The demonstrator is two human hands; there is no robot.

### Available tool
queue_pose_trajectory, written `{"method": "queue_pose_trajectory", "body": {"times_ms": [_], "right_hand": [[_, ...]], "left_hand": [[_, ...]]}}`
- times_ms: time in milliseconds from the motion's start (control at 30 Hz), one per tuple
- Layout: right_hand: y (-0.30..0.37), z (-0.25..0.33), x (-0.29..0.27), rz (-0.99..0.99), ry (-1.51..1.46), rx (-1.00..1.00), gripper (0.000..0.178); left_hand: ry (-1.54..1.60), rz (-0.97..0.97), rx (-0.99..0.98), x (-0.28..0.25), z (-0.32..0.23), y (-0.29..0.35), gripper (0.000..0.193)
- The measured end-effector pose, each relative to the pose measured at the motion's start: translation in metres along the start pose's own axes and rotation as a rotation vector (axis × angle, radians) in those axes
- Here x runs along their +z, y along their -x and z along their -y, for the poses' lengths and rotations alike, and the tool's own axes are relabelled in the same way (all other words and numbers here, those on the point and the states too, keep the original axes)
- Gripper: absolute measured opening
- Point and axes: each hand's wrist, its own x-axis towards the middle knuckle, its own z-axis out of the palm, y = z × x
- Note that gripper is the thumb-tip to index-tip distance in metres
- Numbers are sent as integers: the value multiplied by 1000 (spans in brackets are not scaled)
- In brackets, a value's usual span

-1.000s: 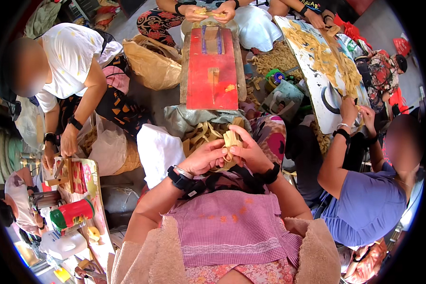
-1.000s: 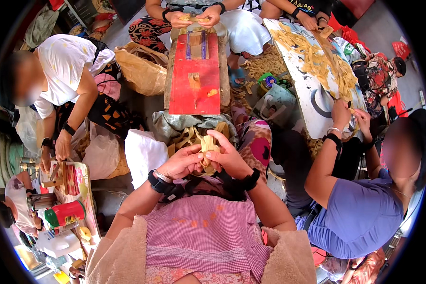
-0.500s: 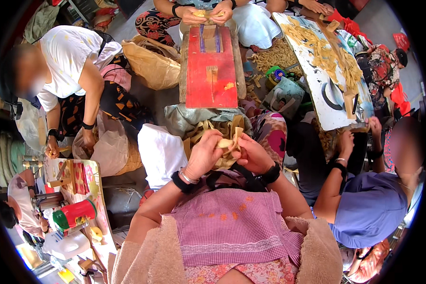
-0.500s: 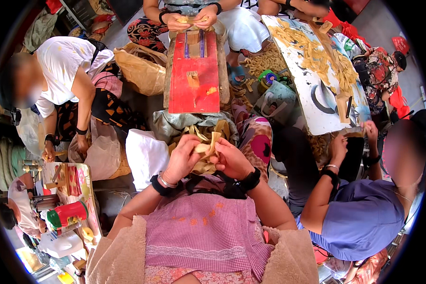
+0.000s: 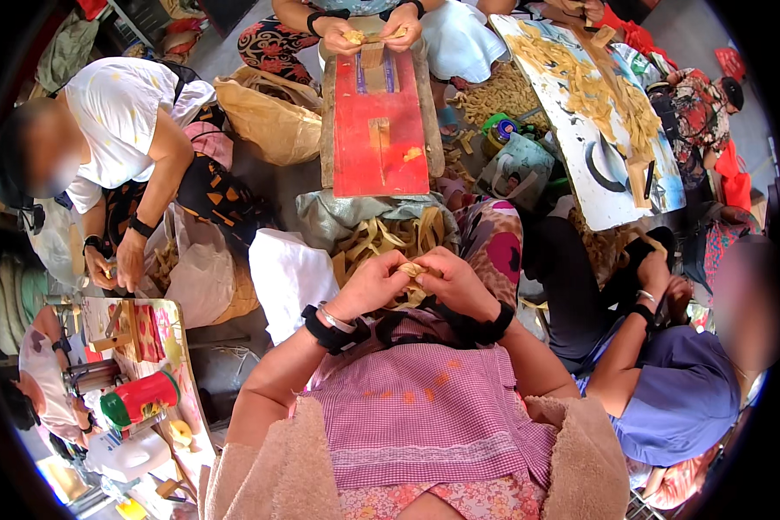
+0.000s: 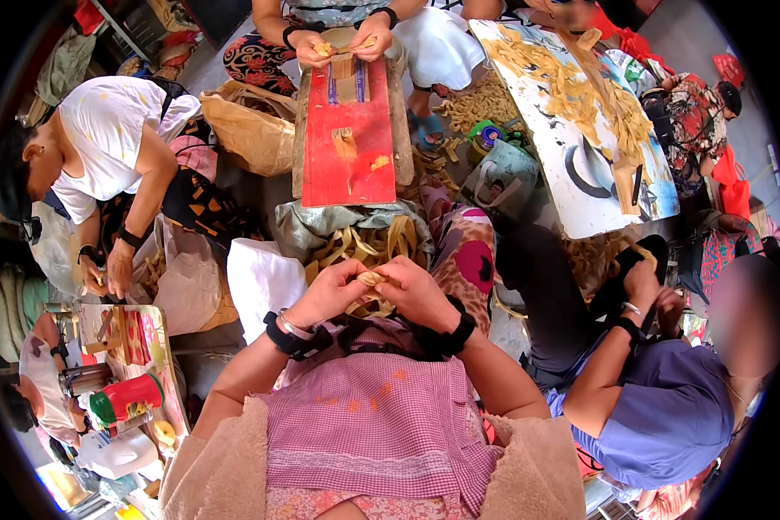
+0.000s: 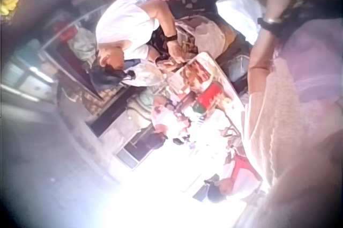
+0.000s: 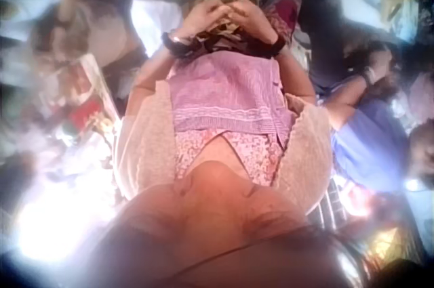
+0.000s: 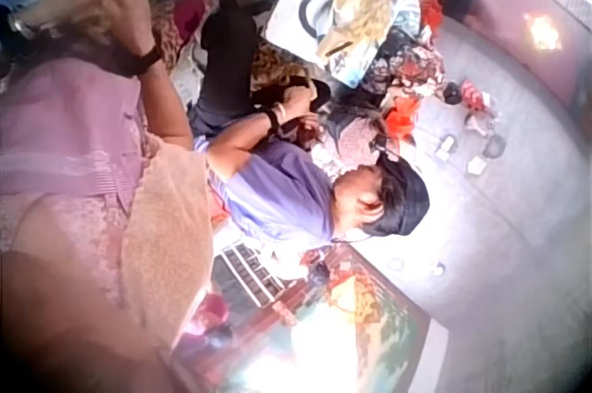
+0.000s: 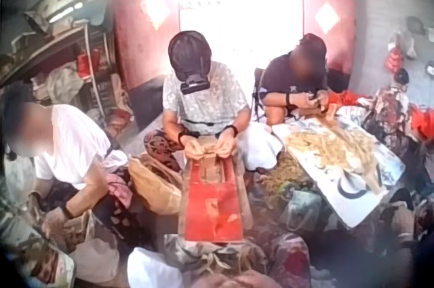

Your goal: The person is folding long, light-colored strips of material into layered bundles by hand while sitting on the floor.

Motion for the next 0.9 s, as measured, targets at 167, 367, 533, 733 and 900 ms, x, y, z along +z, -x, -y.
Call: {"method": "queue_pose_trajectory", "body": {"times_ms": [167,367,533,733,900], "right_hand": [[8,5,-5,341,-1132,498,21],[5,-8,-7,276,-903,424,22],[2,9,-31,231,-721,472,20],[1,11,-23,302,-627,336,27],[5,5,-29,329,-759,442,21]], "left_hand": [[-385,-146,302,-11,-4,-1,11],[-335,11,298,-6,-22,12,14],[70,71,-16,-19,-2,11,25],[-343,50,250,-6,-17,4,30],[-78,114,248,-8,-10,8,26]]}}
